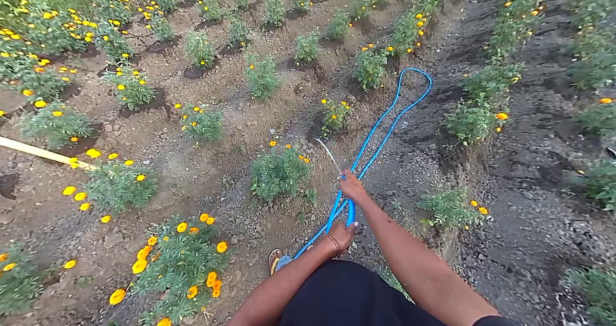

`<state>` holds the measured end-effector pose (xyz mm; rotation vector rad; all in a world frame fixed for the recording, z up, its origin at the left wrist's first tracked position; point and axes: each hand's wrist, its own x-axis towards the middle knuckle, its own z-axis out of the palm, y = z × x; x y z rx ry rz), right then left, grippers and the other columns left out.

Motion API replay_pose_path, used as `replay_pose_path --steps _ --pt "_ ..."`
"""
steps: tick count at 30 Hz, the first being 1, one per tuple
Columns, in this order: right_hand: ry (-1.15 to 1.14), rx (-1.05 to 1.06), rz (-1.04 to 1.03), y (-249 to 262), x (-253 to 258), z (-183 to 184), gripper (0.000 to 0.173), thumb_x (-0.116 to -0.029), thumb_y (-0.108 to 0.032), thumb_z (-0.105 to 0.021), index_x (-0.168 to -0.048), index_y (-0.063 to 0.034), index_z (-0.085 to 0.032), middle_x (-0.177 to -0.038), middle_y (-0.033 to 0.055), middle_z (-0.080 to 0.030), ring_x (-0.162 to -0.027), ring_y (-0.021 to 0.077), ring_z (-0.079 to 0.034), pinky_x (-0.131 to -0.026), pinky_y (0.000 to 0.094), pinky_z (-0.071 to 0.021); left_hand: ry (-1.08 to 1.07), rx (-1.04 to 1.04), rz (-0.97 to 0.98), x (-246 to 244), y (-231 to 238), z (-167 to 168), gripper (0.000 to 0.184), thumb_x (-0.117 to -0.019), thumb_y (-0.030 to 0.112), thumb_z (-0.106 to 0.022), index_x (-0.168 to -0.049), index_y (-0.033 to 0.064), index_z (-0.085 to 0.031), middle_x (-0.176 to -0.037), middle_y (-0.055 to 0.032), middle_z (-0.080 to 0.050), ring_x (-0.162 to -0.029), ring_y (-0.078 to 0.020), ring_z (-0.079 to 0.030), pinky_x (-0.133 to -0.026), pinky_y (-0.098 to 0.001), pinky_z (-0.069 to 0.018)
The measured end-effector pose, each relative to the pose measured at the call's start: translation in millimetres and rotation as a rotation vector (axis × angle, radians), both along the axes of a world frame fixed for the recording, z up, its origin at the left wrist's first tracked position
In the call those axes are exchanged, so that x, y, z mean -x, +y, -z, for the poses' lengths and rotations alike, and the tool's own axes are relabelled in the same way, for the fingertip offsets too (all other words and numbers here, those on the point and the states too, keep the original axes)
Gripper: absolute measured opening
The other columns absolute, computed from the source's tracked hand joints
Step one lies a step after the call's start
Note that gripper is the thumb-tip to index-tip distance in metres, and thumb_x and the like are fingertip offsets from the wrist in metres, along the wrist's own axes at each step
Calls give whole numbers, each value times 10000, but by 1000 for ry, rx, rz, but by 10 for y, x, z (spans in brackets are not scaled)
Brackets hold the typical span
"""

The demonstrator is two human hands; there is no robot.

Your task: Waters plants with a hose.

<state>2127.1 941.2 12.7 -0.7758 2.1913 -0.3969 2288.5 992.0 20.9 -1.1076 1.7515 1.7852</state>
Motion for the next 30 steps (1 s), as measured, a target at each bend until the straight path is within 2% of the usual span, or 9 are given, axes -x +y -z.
replay_pose_path --steps 5,11,16,24,30 --pt "-5 10 -2 -2 9 10 394 -1111 -216 -387 -1462 -56 -462 -1314 239 -623 -1193 363 -638 -1001 526 -500 2 -18 -4 8 -3 -12 601 -1110 538 -270 -946 37 -560 -694 -33 -477 -516 -154 -468 -530 -321 -448" --pt "-21 -11 11 -4 -8 23 389 -1112 -234 -391 -1460 -77 -468 -1279 237 -631 -1115 367 -662 -931 528 -526 -22 -15 1 2 0 -25 624 -1107 551 -255 -994 29 -577 -724 -42 -486 -534 -161 -474 -548 -335 -461" --pt "-15 -6 10 -10 -5 17 388 -1110 -223 -394 -1458 -68 -469 -1304 240 -626 -1185 370 -639 -987 536 -502 -27 -19 0 4 -4 -29 615 -1108 544 -261 -990 29 -575 -720 -42 -487 -529 -160 -474 -541 -333 -458" --pt "-8 22 36 13 12 21 375 -1113 -229 -372 -1443 -80 -472 -1240 229 -643 -1089 355 -668 -921 517 -524 -33 -16 6 17 -5 -24 627 -1105 556 -253 -1004 29 -578 -736 -45 -493 -543 -165 -484 -553 -338 -466" --pt "12 16 28 15 8 5 376 -1112 -228 -382 -1443 -73 -470 -1265 230 -642 -1140 357 -660 -960 521 -515 -27 -17 4 18 -9 2 600 -1107 545 -267 -977 41 -565 -701 -33 -478 -516 -156 -469 -529 -327 -455"
